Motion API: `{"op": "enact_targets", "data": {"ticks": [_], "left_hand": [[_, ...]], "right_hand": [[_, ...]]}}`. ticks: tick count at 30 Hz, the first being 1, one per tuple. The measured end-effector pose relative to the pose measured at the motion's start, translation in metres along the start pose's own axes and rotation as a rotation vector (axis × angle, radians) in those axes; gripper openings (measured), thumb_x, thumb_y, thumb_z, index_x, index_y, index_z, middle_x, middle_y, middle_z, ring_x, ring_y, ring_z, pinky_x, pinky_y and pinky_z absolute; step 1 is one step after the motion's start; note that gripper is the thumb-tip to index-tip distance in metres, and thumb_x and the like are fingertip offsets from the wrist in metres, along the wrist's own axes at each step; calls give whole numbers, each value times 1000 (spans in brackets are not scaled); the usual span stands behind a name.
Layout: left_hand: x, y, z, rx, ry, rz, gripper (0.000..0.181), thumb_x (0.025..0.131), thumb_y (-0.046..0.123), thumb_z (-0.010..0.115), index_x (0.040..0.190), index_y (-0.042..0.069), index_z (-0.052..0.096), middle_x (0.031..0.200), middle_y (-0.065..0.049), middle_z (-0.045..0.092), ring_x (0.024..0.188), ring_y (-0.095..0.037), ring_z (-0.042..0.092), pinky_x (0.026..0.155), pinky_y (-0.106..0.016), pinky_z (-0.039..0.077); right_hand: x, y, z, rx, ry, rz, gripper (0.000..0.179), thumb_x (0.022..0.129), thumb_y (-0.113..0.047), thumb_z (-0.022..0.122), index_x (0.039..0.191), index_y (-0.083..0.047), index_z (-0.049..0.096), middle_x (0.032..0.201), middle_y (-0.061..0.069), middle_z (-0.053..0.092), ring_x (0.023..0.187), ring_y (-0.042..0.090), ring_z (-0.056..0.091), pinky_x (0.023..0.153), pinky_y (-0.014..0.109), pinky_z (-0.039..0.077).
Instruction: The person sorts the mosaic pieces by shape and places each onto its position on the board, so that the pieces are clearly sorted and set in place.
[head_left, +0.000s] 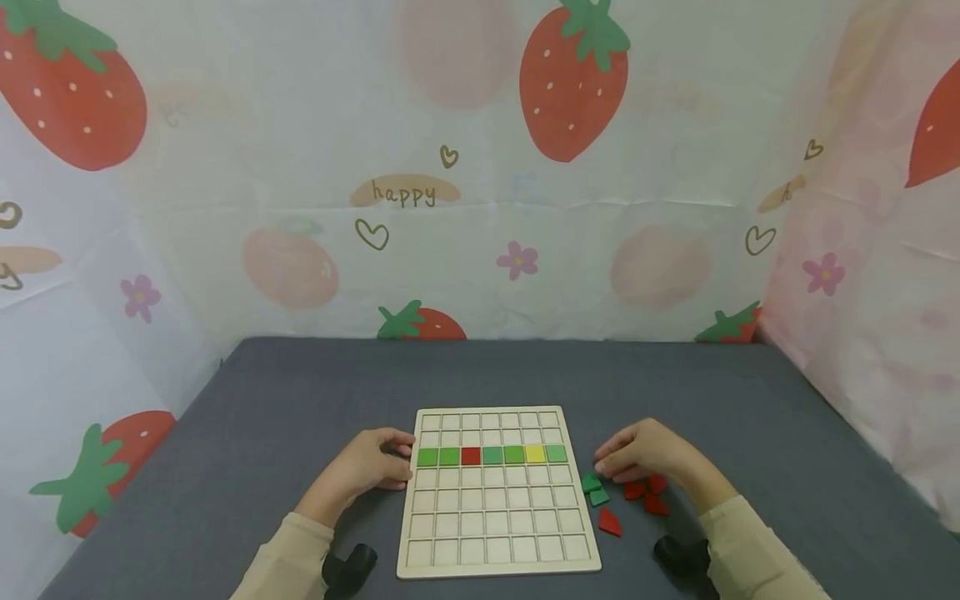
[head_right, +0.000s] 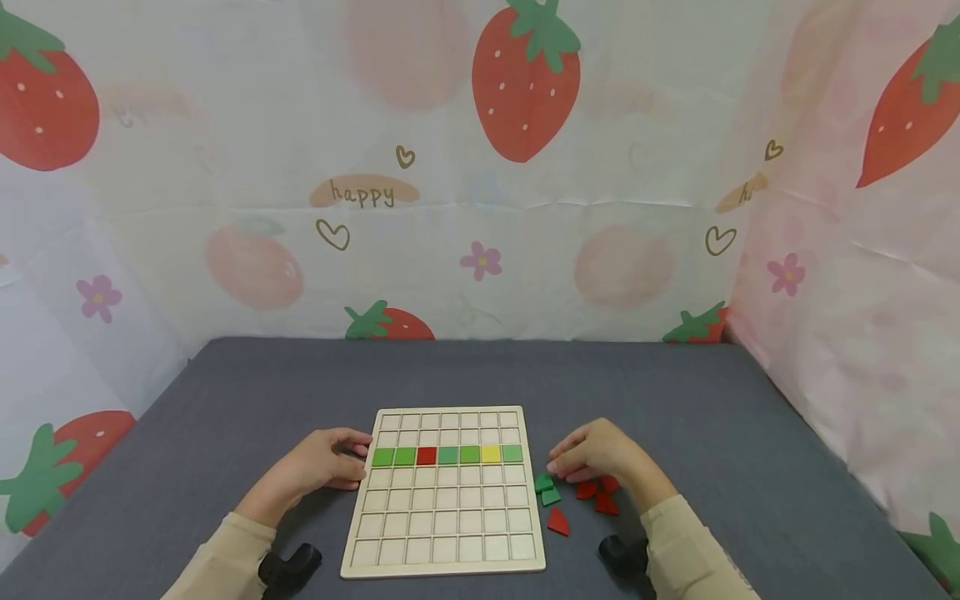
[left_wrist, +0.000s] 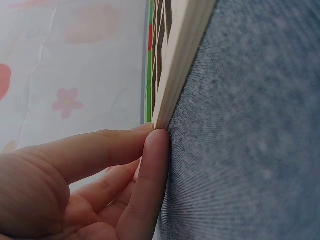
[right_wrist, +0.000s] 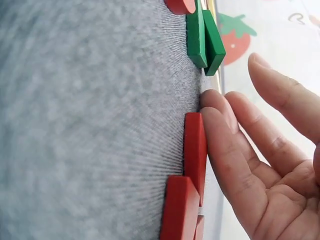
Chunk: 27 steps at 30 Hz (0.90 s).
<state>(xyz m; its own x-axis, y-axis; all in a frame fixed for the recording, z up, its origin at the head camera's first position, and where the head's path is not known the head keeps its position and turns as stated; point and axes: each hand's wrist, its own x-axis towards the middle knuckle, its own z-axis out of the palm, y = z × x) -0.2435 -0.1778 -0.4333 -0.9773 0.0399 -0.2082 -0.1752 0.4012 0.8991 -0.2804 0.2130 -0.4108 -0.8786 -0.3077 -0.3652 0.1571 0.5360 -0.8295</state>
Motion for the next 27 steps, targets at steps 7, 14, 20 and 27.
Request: {"op": "enact_targets", "data": {"ticks": [7, 14, 20, 27], "left_hand": [[0, -1, 0, -4, 10, 0, 52, 78, -11, 70, 129, -7, 59, 108, -17, 59, 76, -17, 63, 68, -34, 61], [0, -2, 1, -8, 4, -2, 52, 78, -10, 71, 129, -7, 59, 108, -16, 59, 76, -18, 63, 68, -34, 61], [0, -2, 1, -2, 3, 3, 52, 78, -10, 71, 129, -7, 59, 108, -17, 59, 77, -18, 63, 68, -34, 61], [1, -2, 0, -1, 10, -1, 52, 78, -10, 71, 129, -6, 59, 108, -16, 59, 76, -18, 62, 67, -34, 61]], "right_hand": [[-1, 0, 0, -2, -41, -7, 33, 83, -11, 79, 110, 6, 73, 101, 8, 76, 86, 15, 72, 81, 35, 62], [-2, 2, 0, -15, -93, -13, 34, 83, -11, 79, 111, 6, 72, 100, 8, 76, 84, 14, 72, 80, 35, 62], [-2, 3, 1, -34, -117, -40, 35, 83, -10, 79, 112, 7, 71, 99, 10, 76, 83, 15, 72, 79, 34, 62], [-2, 1, 7, -42, -106, -54, 32, 82, -8, 79, 109, 7, 73, 94, 12, 76, 77, 14, 72, 73, 32, 62]]}}
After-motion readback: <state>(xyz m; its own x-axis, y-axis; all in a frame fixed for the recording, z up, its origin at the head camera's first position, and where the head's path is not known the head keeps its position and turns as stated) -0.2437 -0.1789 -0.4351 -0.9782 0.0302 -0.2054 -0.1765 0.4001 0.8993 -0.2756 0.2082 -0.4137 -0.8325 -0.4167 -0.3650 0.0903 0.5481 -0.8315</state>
